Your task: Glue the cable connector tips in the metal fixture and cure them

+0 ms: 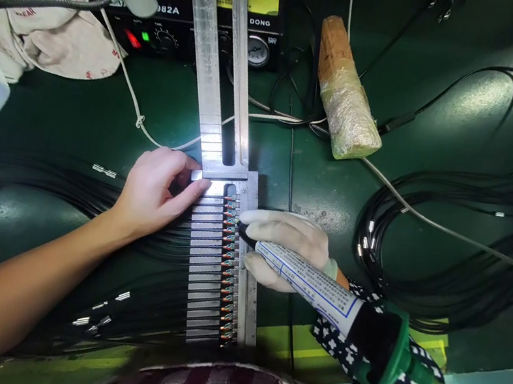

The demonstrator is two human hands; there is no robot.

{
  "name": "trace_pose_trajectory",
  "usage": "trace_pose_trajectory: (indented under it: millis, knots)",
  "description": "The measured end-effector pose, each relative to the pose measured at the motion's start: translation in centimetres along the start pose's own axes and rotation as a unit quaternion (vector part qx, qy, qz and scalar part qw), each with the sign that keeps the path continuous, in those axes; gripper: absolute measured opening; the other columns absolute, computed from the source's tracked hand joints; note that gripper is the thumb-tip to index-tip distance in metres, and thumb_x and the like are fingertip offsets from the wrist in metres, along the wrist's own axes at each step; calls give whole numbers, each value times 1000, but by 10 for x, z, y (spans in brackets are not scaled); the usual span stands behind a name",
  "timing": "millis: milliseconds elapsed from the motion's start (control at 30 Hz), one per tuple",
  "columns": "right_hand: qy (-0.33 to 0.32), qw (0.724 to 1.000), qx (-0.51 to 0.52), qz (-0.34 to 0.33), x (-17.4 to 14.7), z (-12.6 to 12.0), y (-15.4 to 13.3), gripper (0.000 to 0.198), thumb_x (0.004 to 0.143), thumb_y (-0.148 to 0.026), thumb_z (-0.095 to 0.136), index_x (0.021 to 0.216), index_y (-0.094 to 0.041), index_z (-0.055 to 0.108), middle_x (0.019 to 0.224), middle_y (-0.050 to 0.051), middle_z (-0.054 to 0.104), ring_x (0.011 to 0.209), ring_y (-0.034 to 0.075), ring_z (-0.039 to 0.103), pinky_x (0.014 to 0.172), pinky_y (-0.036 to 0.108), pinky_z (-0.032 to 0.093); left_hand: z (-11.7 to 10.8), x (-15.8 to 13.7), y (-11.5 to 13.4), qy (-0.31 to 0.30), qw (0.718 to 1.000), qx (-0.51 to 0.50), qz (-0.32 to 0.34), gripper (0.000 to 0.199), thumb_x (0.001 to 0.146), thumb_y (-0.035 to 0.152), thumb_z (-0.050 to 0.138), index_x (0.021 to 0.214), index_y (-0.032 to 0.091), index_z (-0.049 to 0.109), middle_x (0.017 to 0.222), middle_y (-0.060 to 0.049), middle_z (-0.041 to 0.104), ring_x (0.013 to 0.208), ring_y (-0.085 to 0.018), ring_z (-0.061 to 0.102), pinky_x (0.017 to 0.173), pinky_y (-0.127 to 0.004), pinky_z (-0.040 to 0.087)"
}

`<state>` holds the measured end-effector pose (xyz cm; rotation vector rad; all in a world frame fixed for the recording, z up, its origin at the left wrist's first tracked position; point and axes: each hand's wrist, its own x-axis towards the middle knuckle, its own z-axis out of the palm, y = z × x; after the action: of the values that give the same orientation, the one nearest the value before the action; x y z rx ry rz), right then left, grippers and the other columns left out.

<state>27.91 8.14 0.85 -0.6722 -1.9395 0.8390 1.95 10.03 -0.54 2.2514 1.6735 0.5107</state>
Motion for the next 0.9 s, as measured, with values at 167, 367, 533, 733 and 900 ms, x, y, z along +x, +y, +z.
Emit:
trace_pose_trajectory:
  millis: [167, 367, 533, 733, 900]
  knots:
    - [-2, 1000, 6, 7, 0, -1, 0, 32, 82, -16, 69, 113, -18, 66, 114, 11, 73, 98, 22, 73, 82, 34, 65, 0, 0, 0, 0, 1000, 0, 1, 22, 93, 40, 50, 86, 20, 56, 70, -1, 55, 74, -21, 51, 71, -35, 35]
    - [0, 1000, 22, 11, 0, 0, 1, 31, 82, -14, 70, 113, -16, 67, 114, 13, 72, 99, 22, 73, 83, 34, 64, 0, -1, -1, 5, 1000, 3, 10, 21, 93, 39, 50, 87, 20, 55, 70, -1, 54, 73, -20, 51, 70, -35, 35]
    - [8, 999, 28, 16, 1, 2, 3, 31, 83, -14, 70, 115, -16, 67, 115, 12, 72, 100, 22, 72, 85, 35, 64, 1, -1, -1, 10, 1000, 3, 16, 21, 94, 39, 51, 88, 20, 56, 70, 0, 54, 73, -19, 50, 70, -34, 35]
    - [13, 1000, 20, 6, 0, 1, 1, 35, 83, -14, 70, 117, -18, 66, 117, 12, 71, 99, 22, 73, 82, 36, 65, 1, -1, -1, 13, 1000, 4, 18, 21, 94, 39, 51, 87, 19, 55, 70, 0, 53, 73, -19, 50, 70, -33, 35]
    - [30, 999, -12, -6, -4, -1, -11, 34, 81, -12, 69, 114, -17, 65, 115, 12, 72, 99, 23, 73, 79, 34, 66, 1, -1, -1, 11, 1000, 4, 20, 21, 94, 38, 51, 88, 19, 55, 71, 0, 53, 74, -19, 50, 71, -33, 35]
